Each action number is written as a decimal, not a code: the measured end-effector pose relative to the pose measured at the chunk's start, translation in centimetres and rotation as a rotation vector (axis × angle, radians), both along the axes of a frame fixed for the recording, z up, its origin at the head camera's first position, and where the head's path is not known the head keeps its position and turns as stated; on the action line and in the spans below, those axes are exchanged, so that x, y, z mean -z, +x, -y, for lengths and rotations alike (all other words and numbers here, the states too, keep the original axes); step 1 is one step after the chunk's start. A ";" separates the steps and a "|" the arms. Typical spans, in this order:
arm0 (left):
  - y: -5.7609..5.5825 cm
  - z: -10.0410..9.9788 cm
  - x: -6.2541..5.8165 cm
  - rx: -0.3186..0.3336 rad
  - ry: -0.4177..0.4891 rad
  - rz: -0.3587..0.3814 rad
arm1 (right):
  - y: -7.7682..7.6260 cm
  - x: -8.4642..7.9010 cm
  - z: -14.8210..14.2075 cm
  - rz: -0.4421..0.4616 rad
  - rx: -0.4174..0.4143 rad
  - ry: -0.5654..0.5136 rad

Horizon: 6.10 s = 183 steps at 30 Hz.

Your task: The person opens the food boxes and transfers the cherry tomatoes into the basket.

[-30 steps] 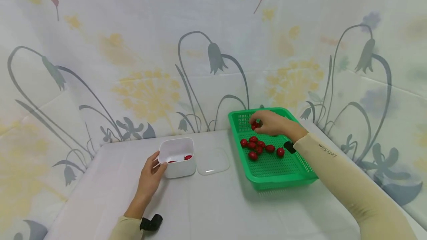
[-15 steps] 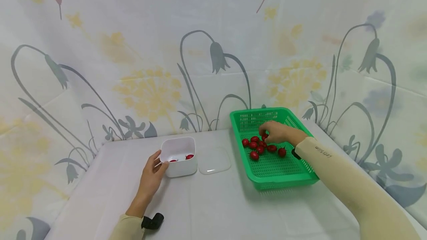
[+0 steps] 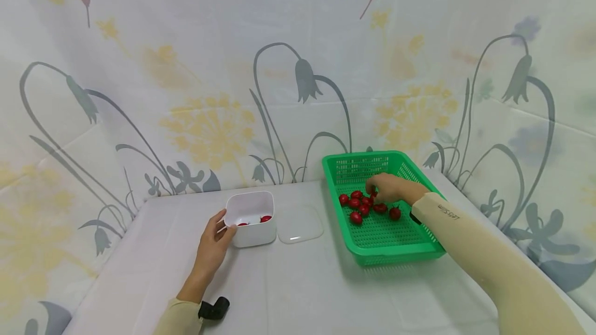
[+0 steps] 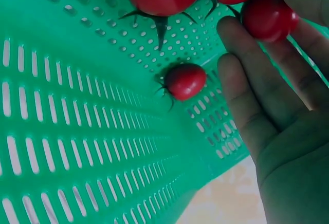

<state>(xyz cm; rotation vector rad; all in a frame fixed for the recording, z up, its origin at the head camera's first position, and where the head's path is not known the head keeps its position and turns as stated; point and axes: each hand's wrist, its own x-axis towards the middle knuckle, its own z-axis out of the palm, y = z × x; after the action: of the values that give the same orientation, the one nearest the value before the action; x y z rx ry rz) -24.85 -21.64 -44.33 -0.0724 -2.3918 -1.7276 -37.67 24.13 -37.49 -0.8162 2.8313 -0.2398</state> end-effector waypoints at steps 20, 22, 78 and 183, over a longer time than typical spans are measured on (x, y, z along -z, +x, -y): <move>0.0 0.1 0.1 0.012 -0.004 -0.006 | 0.7 -3.1 0.7 -0.078 -0.042 -0.100; 0.0 0.1 0.1 0.012 -0.006 -0.003 | 1.0 -3.9 1.3 -0.101 -0.055 -0.121; -0.2 0.1 0.3 -0.004 0.013 0.008 | 2.2 -3.3 28.3 -0.137 -0.381 -0.051; 0.0 -0.5 0.1 0.017 0.033 -0.023 | 0.7 0.1 31.1 0.040 -0.313 -0.017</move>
<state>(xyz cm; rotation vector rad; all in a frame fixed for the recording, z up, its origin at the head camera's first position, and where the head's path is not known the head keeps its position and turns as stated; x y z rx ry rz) -24.89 -21.12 -44.41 -0.1074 -2.3525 -1.7638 -36.99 -6.96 -37.55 -1.2250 2.6184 -0.2309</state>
